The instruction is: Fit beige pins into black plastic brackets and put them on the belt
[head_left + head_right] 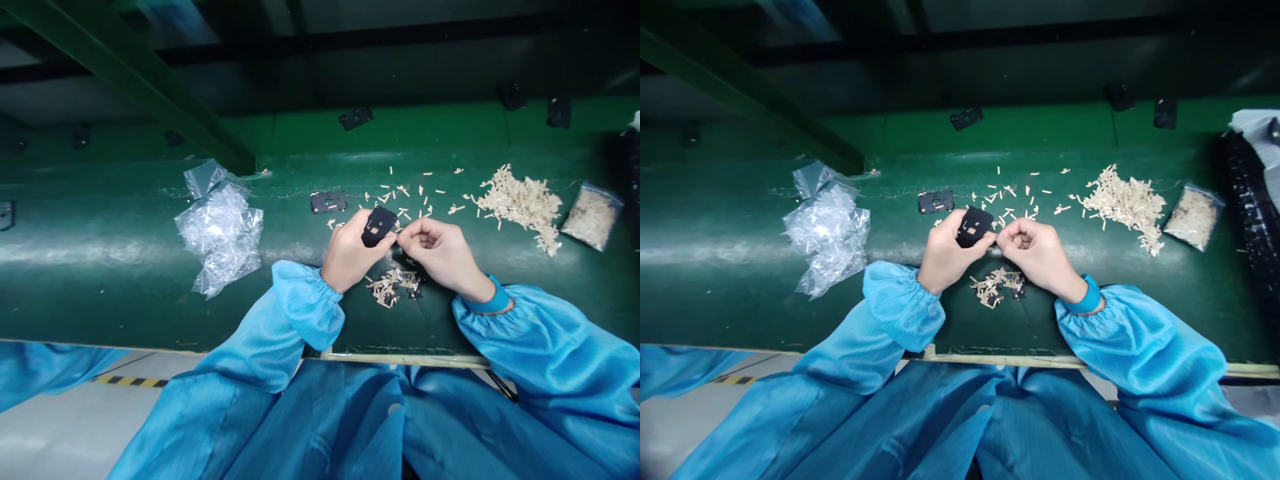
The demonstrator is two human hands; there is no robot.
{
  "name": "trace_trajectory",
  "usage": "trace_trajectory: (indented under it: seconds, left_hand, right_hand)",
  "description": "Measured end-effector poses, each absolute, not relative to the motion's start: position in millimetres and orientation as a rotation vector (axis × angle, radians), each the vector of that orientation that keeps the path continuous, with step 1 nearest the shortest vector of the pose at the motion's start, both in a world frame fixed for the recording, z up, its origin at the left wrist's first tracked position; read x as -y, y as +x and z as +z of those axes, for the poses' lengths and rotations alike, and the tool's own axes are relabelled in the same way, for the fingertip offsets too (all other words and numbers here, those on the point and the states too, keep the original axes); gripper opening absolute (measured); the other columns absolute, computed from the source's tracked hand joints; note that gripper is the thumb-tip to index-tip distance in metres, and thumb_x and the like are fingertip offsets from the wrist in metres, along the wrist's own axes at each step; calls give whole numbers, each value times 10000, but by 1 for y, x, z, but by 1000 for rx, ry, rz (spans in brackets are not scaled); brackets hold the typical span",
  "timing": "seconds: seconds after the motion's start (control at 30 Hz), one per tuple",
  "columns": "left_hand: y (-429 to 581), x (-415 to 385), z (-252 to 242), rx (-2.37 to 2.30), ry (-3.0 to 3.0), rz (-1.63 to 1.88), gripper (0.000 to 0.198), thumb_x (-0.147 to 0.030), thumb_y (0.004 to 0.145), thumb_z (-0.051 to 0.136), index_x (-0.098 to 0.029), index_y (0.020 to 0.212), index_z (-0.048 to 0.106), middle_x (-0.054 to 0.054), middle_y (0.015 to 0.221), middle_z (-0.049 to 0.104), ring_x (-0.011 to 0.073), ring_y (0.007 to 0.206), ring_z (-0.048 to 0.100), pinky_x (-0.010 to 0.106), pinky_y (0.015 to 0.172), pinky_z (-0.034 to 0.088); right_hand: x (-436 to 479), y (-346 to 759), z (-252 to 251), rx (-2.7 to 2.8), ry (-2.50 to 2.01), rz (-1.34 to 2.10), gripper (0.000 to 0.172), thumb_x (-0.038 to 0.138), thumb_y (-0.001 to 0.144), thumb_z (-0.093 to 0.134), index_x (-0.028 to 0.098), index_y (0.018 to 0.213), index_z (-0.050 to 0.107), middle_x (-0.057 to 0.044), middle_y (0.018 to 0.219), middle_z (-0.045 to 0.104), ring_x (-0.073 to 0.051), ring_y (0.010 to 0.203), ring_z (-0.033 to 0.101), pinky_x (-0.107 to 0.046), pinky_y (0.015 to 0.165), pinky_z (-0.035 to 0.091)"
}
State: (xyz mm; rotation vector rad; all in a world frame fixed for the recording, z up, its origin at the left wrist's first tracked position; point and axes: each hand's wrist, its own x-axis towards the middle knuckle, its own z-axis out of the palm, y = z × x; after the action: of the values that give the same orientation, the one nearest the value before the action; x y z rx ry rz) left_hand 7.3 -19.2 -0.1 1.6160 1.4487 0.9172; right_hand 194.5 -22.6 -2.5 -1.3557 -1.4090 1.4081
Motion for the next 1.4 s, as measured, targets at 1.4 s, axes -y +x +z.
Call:
trace_trajectory:
  seconds: [1.4]
  left_hand:
    - [5,15,3,-1315,1438,934,218,-220,788,760,-196,969,640,6,870,720,159,784,677,304,747,556]
  right_hand:
    - [23,198,4,1734,-1448,593,109,203,912,606,220,809,637,-36,795,634,-157,631,539,-318,600,450]
